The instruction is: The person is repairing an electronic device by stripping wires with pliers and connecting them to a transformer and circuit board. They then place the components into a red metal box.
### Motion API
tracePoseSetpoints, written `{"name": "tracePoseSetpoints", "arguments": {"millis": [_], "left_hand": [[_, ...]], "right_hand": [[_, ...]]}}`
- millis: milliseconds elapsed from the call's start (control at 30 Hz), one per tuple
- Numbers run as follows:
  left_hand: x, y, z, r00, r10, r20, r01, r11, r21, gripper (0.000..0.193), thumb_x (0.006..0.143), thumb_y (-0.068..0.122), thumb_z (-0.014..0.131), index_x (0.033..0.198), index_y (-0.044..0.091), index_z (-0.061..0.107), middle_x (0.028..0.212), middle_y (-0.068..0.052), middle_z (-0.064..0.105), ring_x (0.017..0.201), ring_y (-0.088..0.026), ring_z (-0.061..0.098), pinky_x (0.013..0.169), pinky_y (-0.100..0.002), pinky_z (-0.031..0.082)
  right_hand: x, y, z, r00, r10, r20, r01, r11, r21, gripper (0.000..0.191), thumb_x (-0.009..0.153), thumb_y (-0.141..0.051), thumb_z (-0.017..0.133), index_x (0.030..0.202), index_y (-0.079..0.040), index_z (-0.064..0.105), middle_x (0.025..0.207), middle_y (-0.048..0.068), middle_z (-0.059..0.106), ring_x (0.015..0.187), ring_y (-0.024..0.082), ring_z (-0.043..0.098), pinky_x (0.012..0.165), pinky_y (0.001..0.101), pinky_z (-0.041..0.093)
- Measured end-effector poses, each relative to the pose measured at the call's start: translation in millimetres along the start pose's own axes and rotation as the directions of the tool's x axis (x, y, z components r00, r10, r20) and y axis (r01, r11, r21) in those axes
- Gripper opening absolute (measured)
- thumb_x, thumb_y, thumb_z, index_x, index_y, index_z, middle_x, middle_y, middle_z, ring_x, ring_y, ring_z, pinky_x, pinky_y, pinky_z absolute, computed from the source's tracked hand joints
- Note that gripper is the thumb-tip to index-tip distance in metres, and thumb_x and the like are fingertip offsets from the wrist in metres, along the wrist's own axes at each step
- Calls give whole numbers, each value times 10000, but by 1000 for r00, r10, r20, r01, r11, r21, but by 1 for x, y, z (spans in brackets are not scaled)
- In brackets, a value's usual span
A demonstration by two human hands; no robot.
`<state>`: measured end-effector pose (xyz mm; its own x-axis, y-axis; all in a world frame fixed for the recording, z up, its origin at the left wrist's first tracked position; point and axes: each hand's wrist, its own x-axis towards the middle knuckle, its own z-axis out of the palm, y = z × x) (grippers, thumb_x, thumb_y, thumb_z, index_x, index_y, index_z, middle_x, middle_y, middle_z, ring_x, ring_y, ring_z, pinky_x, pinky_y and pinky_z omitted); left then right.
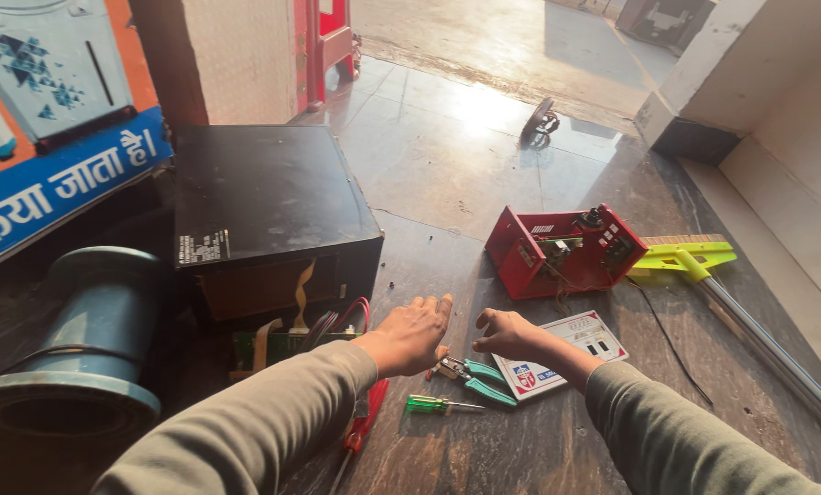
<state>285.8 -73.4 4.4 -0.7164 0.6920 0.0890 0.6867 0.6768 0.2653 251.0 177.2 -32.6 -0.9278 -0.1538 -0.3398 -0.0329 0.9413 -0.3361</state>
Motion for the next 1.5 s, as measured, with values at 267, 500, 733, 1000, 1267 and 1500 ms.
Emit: {"name": "tracePoseSetpoints", "arguments": {"millis": [267,500,733,1000,1267,1500], "left_hand": [[108,7,58,999,-32,11,33,992,-126,712,891,348,739,1383,-52,414,1273,-225,580,1249,-377,559,984,-467,521],[171,25,83,996,-52,75,68,973,-222,702,906,360,732,1382,-45,413,1289,-229,570,1274,-371,538,1023,-467,484],[239,65,83,998,-66,-10,62,972,-226,776,925,261,671,1536,-42,300,1304,-226,590,1234,-379,584,1012,-467,499],[290,138,90,991,-130,-33,110,928,-357,844,906,302,725,1502,-77,263,1448,-269,461,1319,-418,494,1048,-492,452],[309,126,78,992,-15,-127,-47,878,-475,837,896,295,725,1506,-86,296,1463,-283,470,1344,-416,499,1097,-461,440],[257,102,72,984,-133,115,167,916,-364,693,890,241,717,1429,-25,372,1462,-203,456,1368,-377,485,1065,-443,505]], "right_hand": [[23,83,-37,984,92,-150,-91,996,10,611,832,-395,764,1289,-30,587,1199,175,700,1164,310,666,998,398,534],[40,142,-50,928,129,-350,-115,992,60,656,852,-362,748,1362,-29,503,1391,212,510,1355,379,462,1104,462,427],[46,219,-63,747,388,-540,-253,917,308,644,864,-372,731,1372,-22,546,1406,220,548,1360,391,494,1143,475,428],[12,272,-79,663,516,-542,-314,850,423,648,810,-389,774,1312,-32,573,1396,251,512,1337,439,457,1106,484,408],[-25,249,-106,599,514,-614,-361,858,365,545,830,-393,740,1240,-43,663,1274,224,632,1230,382,605,1049,452,502],[-44,180,-86,629,546,-553,-323,831,453,537,819,-354,735,1247,-42,645,1272,191,617,1160,328,652,976,424,532]]}}
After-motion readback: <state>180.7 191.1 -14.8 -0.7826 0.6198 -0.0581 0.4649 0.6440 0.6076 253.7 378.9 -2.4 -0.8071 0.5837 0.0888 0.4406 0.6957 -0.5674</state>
